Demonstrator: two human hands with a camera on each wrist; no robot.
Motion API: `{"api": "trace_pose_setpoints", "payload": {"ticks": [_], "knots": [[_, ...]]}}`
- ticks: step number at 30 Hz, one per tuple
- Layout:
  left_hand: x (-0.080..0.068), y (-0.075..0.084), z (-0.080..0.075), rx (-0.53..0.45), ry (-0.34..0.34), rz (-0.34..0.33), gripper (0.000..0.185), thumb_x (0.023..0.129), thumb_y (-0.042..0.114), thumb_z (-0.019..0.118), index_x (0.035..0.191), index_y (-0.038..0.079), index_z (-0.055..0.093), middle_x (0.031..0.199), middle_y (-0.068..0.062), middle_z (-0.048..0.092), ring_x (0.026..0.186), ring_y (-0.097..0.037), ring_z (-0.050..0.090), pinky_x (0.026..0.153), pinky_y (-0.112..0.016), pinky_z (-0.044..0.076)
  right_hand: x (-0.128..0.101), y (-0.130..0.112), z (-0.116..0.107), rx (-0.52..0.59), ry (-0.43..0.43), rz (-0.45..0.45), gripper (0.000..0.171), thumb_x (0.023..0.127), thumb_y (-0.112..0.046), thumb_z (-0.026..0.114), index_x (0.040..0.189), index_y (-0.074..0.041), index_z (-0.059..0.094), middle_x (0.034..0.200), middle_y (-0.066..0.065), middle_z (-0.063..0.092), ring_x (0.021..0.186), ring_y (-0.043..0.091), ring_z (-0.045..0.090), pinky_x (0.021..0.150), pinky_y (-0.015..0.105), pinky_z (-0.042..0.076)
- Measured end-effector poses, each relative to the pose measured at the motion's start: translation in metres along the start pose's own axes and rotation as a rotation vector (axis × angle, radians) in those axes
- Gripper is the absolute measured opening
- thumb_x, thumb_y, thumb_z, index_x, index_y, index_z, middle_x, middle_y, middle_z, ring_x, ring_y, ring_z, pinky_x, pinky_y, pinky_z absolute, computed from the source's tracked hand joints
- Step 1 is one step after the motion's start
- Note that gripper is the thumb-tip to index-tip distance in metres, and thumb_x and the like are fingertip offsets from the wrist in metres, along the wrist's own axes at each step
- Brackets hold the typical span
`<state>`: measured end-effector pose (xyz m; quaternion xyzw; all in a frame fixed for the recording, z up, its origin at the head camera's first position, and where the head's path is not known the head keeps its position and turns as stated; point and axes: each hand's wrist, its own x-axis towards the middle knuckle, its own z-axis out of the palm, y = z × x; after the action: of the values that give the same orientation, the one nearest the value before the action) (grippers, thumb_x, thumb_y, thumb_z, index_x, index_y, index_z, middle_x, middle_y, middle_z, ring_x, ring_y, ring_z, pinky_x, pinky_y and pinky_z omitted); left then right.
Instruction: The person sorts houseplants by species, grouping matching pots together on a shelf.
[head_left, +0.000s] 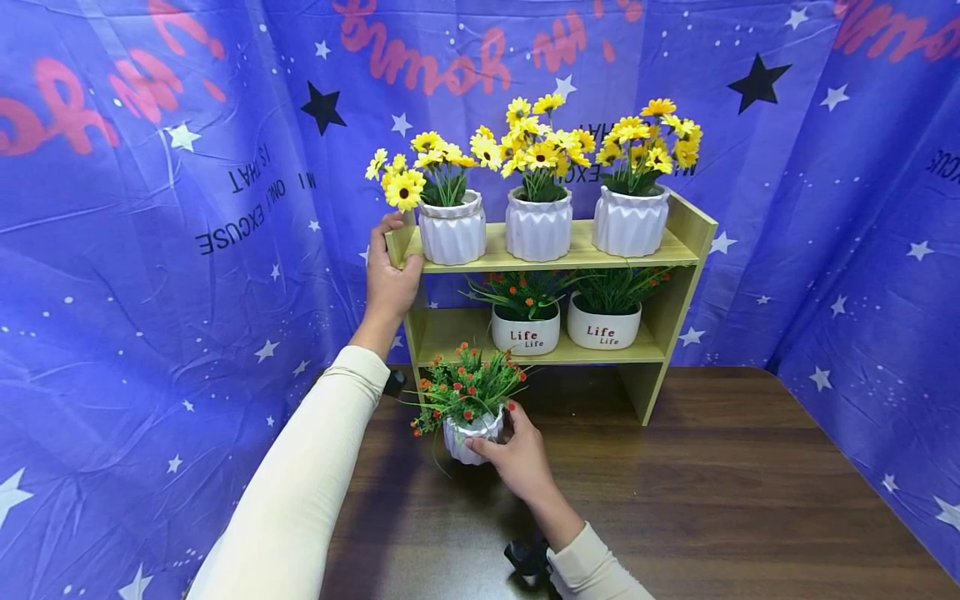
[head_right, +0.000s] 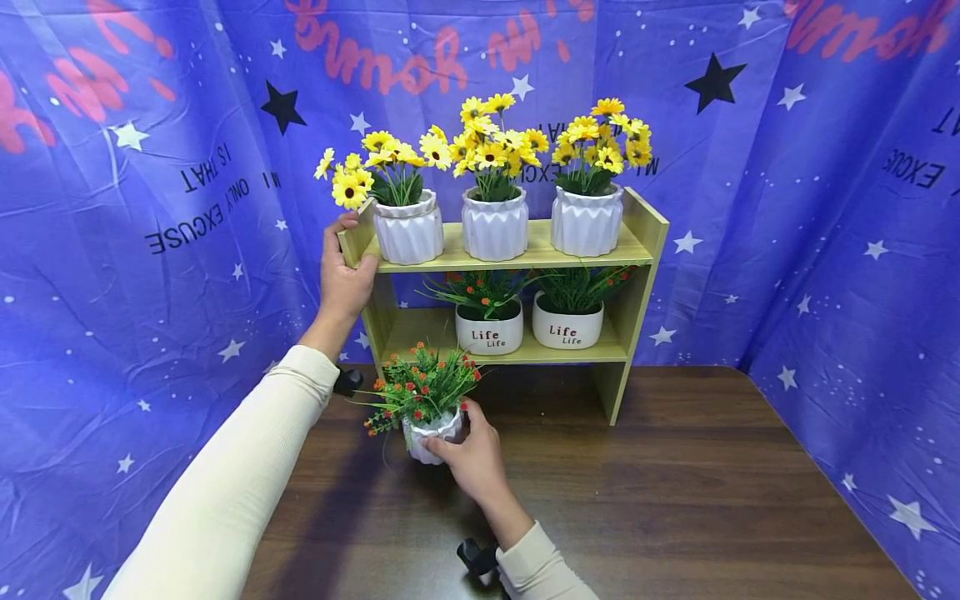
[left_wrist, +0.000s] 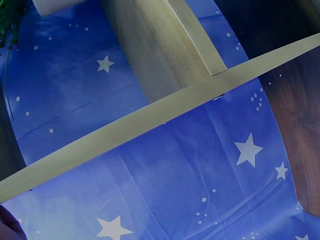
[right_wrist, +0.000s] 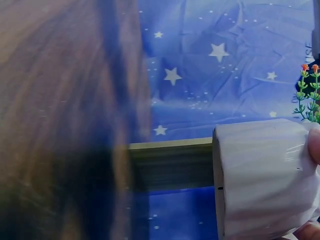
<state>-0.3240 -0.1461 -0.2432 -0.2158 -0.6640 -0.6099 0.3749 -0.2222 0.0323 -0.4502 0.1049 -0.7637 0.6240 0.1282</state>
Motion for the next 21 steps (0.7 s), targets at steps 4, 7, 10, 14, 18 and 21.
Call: {"api": "trace_pose_setpoints", "payload": {"ticks": [4, 7, 10, 14, 18, 21], "knots": [[0.0, -0.001, 0.0, -0.009, -0.001, 0.016, 0.046, 0.077, -0.016, 0.05, 0.123, -0.015, 0.043, 0.145, -0.023, 0.044, 0.129, -0.032, 0.044, 0.099, -0.047, 0.038, 0.004, -0.009, -0.003, 0.055, 0.002, -0.02, 0.068, 0.071, -0.012, 0.088, 0.131, -0.008, 0.056, 0.117, 0.012, 0.066, 0.105, 0.024, 0.063, 0.087, 0.038, 0.053], [-0.001, -0.001, 0.0, -0.012, 0.0, 0.019, 0.045, 0.078, -0.016, 0.05, 0.122, -0.015, 0.043, 0.145, -0.023, 0.044, 0.128, -0.038, 0.043, 0.095, -0.047, 0.038, 0.008, -0.017, -0.006, 0.044, 0.009, -0.033, 0.069, 0.072, -0.013, 0.088, 0.132, -0.009, 0.055, 0.117, 0.012, 0.066, 0.102, 0.023, 0.064, 0.083, 0.036, 0.055], [-0.001, -0.001, 0.0, -0.006, 0.004, 0.012, 0.045, 0.078, -0.016, 0.051, 0.122, -0.015, 0.043, 0.145, -0.022, 0.044, 0.13, -0.036, 0.042, 0.098, -0.044, 0.038, 0.012, -0.024, -0.009, 0.016, 0.022, -0.06, 0.068, 0.073, -0.015, 0.088, 0.132, -0.009, 0.055, 0.116, 0.01, 0.066, 0.099, 0.022, 0.065, 0.08, 0.034, 0.056], [-0.002, -0.001, 0.0, -0.009, 0.004, -0.005, 0.046, 0.078, -0.016, 0.051, 0.123, -0.014, 0.043, 0.146, -0.021, 0.044, 0.128, -0.036, 0.044, 0.092, -0.033, 0.041, 0.021, -0.032, -0.011, -0.001, 0.033, -0.096, 0.067, 0.073, -0.016, 0.087, 0.132, -0.01, 0.055, 0.115, 0.01, 0.067, 0.098, 0.023, 0.065, 0.078, 0.036, 0.056], [-0.001, -0.001, 0.0, -0.025, -0.005, -0.026, 0.048, 0.078, -0.016, 0.05, 0.125, -0.013, 0.043, 0.147, -0.02, 0.042, 0.121, -0.042, 0.045, 0.08, -0.025, 0.041, 0.03, -0.039, -0.012, 0.001, 0.032, -0.094, 0.067, 0.074, -0.017, 0.087, 0.132, -0.013, 0.054, 0.114, 0.009, 0.067, 0.099, 0.024, 0.065, 0.078, 0.038, 0.056], [-0.001, 0.001, 0.0, -0.029, -0.002, -0.037, 0.048, 0.079, -0.016, 0.051, 0.126, -0.011, 0.044, 0.148, -0.02, 0.041, 0.121, -0.043, 0.045, 0.079, -0.024, 0.04, 0.036, -0.043, -0.01, 0.005, 0.031, -0.107, 0.066, 0.074, -0.016, 0.087, 0.132, -0.013, 0.055, 0.112, 0.009, 0.068, 0.097, 0.023, 0.065, 0.076, 0.036, 0.056]]}}
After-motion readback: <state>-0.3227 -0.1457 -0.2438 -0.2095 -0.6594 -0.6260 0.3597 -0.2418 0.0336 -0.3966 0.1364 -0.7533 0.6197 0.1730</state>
